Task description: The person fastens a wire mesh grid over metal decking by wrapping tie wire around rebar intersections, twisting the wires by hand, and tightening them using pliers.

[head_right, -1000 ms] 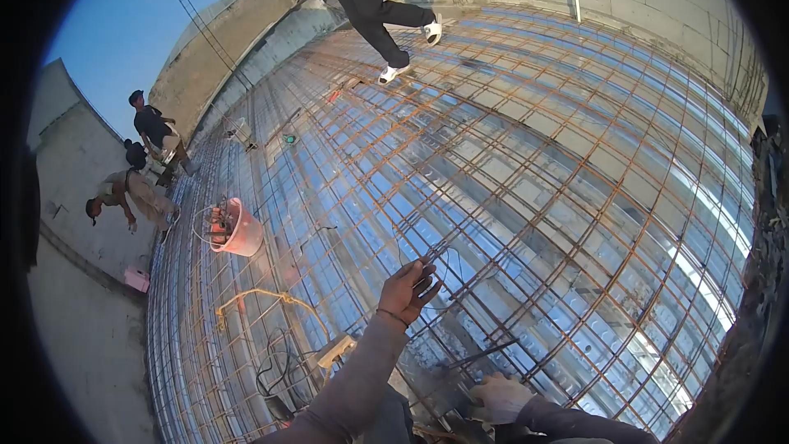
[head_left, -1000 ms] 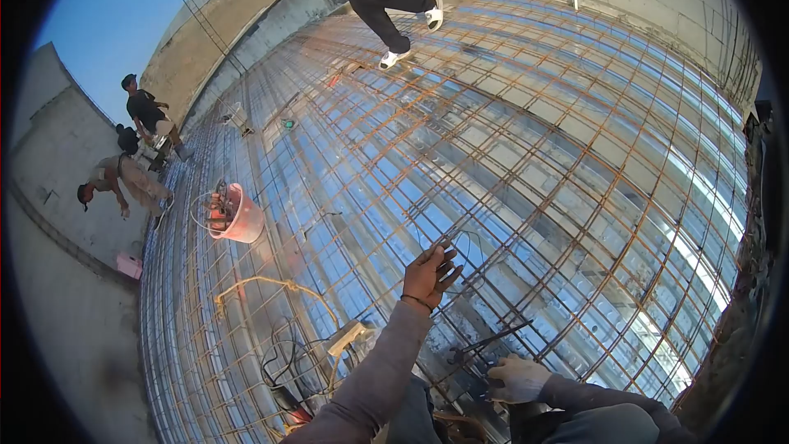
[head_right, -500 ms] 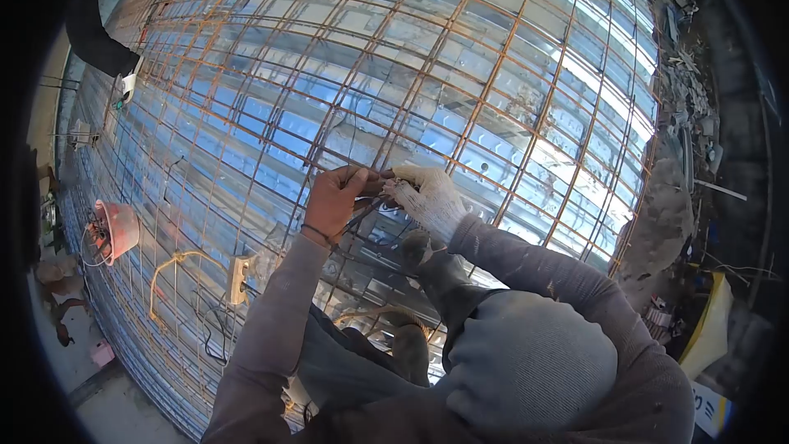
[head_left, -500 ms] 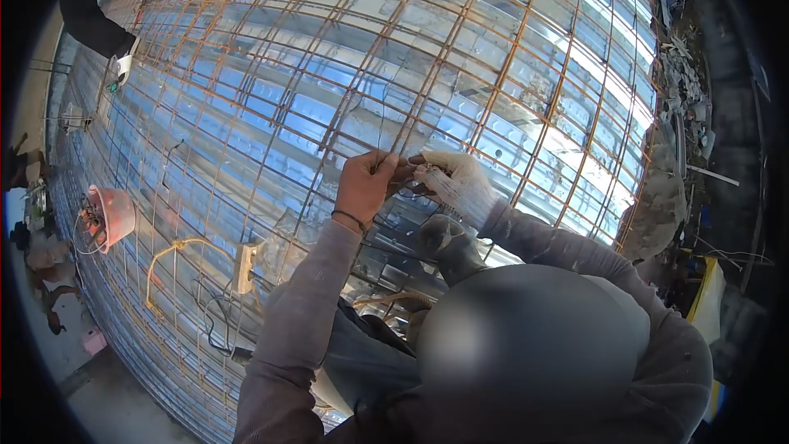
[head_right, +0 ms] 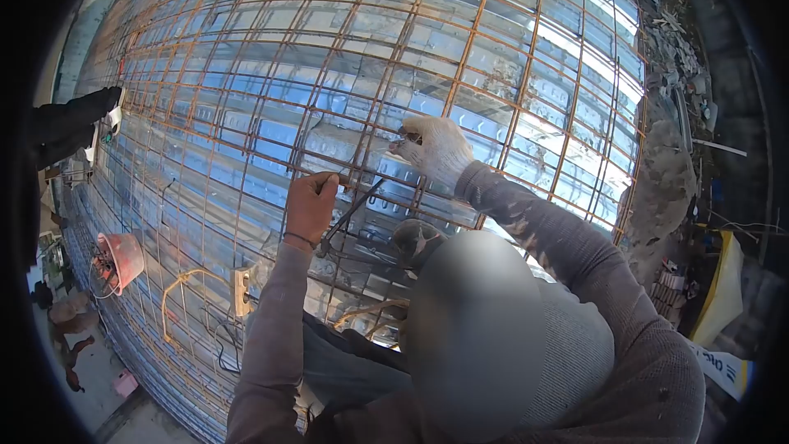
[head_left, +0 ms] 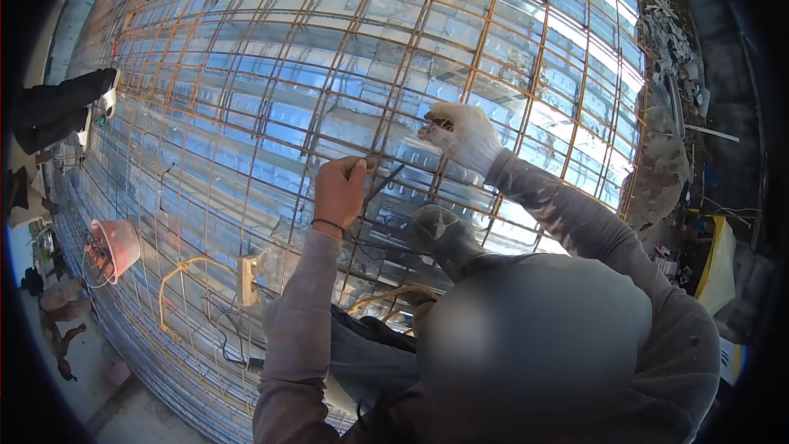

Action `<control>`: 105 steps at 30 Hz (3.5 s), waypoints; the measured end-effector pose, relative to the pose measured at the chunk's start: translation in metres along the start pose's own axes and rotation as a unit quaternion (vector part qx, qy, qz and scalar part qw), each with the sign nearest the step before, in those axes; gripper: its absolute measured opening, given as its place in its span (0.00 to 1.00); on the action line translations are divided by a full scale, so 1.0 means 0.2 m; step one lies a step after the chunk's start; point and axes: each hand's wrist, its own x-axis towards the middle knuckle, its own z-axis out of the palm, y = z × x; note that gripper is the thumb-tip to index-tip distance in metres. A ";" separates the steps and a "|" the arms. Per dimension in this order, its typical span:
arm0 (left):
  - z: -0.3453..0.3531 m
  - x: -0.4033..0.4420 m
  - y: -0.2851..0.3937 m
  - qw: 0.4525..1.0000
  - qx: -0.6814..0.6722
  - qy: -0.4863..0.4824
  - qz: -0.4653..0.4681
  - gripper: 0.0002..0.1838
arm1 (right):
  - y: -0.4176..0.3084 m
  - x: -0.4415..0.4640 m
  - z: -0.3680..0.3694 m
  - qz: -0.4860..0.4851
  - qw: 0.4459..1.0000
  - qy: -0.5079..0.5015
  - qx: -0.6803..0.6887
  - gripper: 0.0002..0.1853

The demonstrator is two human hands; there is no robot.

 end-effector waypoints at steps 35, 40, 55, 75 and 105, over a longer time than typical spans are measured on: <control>0.31 -0.25 0.03 0.998 -0.043 0.023 0.045 0.16 | 0.06 0.24 0.24 -0.080 0.990 0.067 0.099 0.14; 0.33 -0.17 -0.04 0.968 -0.228 0.083 -0.054 0.15 | 0.08 0.15 0.22 -0.009 0.978 0.196 0.076 0.17; 0.69 -0.24 0.09 0.908 -0.397 -0.062 -0.122 0.17 | 0.08 0.25 0.32 0.058 0.988 -0.024 0.139 0.10; 0.71 -0.24 0.07 0.864 -0.444 -0.082 -0.224 0.20 | 0.10 0.31 0.33 0.036 0.987 0.043 -0.149 0.12; -0.13 -0.08 -0.07 0.541 -0.769 -0.096 -0.326 0.19 | 0.05 0.51 0.39 -0.037 0.973 0.081 -0.211 0.13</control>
